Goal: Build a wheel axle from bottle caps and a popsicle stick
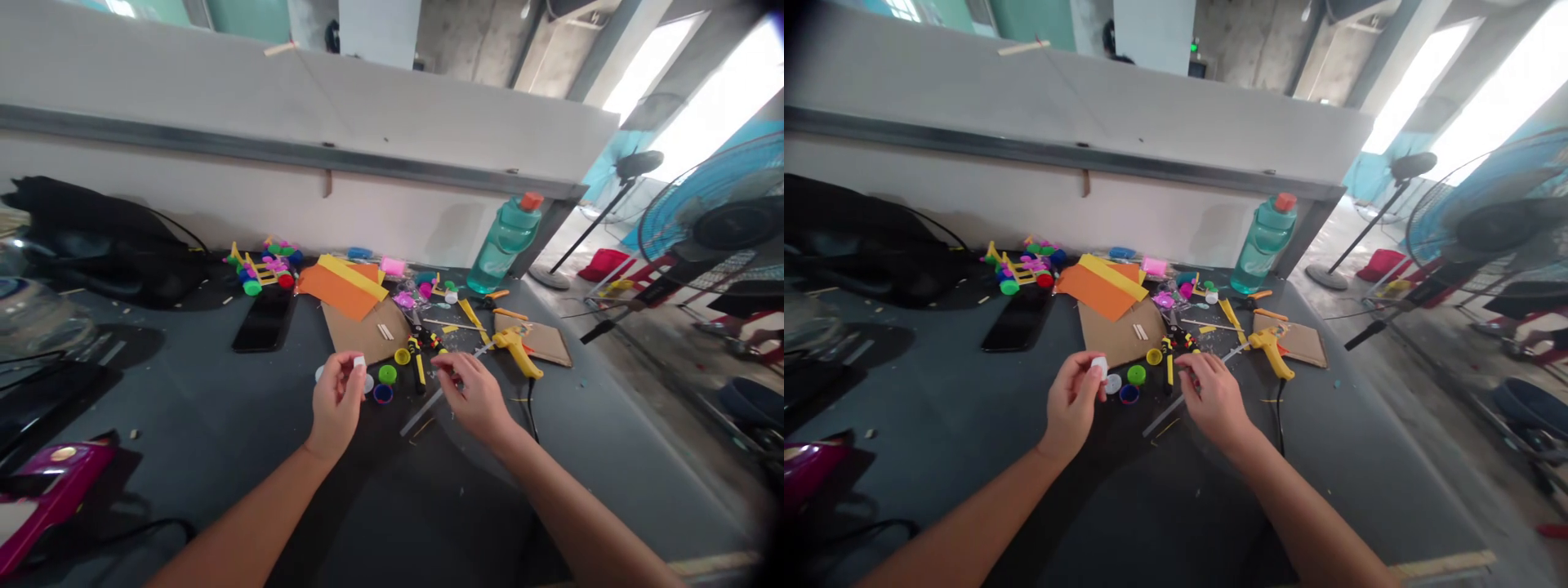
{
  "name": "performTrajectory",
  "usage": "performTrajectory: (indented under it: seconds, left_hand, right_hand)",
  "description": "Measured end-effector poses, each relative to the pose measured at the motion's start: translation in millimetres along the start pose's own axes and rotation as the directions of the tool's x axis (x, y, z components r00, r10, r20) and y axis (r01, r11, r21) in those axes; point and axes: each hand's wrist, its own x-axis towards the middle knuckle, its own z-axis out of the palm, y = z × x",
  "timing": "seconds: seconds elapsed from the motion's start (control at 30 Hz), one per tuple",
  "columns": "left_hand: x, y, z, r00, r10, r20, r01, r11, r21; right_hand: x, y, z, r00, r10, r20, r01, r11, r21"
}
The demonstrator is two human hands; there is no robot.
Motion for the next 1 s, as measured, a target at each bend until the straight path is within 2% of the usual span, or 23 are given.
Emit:
performTrajectory:
  seconds: [0.07,0.17,0.27,0.37,0.43,0.47,0.5,0.57,0.6,0.63,0.67,0.7,0.77,0.9,1.0]
  left_hand:
    - [2,1,-0.1,0.998,-0.014,-0.062,0.011,0.998,-0.054]
    - [4,0,-0.6,0.990,-0.024,-0.138,0.012,0.997,-0.082]
    - [5,-4,-2.7,0.990,0.002,-0.141,-0.009,0.999,-0.047]
    - [0,-5,-5.0,0.994,0.069,-0.085,-0.066,0.997,0.045]
    - [-5,-2,-5.2,0.990,0.132,0.040,-0.136,0.983,0.120]
    - [-7,1,-4.8,0.975,0.162,0.152,-0.185,0.970,0.155]
    - [-9,4,-4.2,0.940,0.182,0.289,-0.242,0.953,0.185]
    - [-12,8,-2.4,0.821,0.171,0.544,-0.342,0.911,0.230]
    - [-13,10,-1.4,0.773,0.146,0.617,-0.367,0.896,0.248]
    - [-13,11,-0.6,0.748,0.119,0.653,-0.373,0.889,0.265]
    - [-12,10,0.1,0.752,0.097,0.652,-0.358,0.891,0.280]
    - [-11,9,0.7,0.774,0.080,0.628,-0.325,0.901,0.287]
    - [-9,4,1.4,0.840,0.052,0.540,-0.230,0.936,0.268]
    - [-4,-6,2.0,0.965,-0.040,0.260,-0.003,0.987,0.162]
    - [-1,-8,2.0,0.987,-0.141,0.083,0.129,0.983,0.134]
  right_hand:
    - [8,-11,-2,0.985,-0.117,0.128,0.124,0.991,-0.050]
    - [25,-25,1,0.925,-0.234,0.301,0.263,0.963,-0.058]
    - [40,-33,11,0.862,-0.261,0.436,0.335,0.936,-0.103]
    - [46,-36,22,0.822,-0.244,0.515,0.362,0.921,-0.142]
    - [45,-37,29,0.809,-0.225,0.544,0.360,0.920,-0.155]
    - [43,-36,31,0.804,-0.217,0.554,0.357,0.920,-0.159]
    - [41,-35,33,0.800,-0.210,0.562,0.354,0.921,-0.160]
    - [38,-32,34,0.798,-0.200,0.569,0.346,0.925,-0.160]
    - [36,-29,34,0.803,-0.194,0.564,0.338,0.927,-0.161]
    - [35,-26,33,0.811,-0.187,0.554,0.327,0.931,-0.165]
    - [35,-23,32,0.819,-0.180,0.545,0.316,0.934,-0.167]
    - [34,-20,30,0.825,-0.171,0.538,0.306,0.936,-0.171]
    - [35,-14,27,0.835,-0.153,0.529,0.288,0.940,-0.183]
    - [36,-7,24,0.849,-0.123,0.514,0.252,0.949,-0.188]
    - [36,-8,25,0.861,-0.115,0.495,0.230,0.957,-0.178]
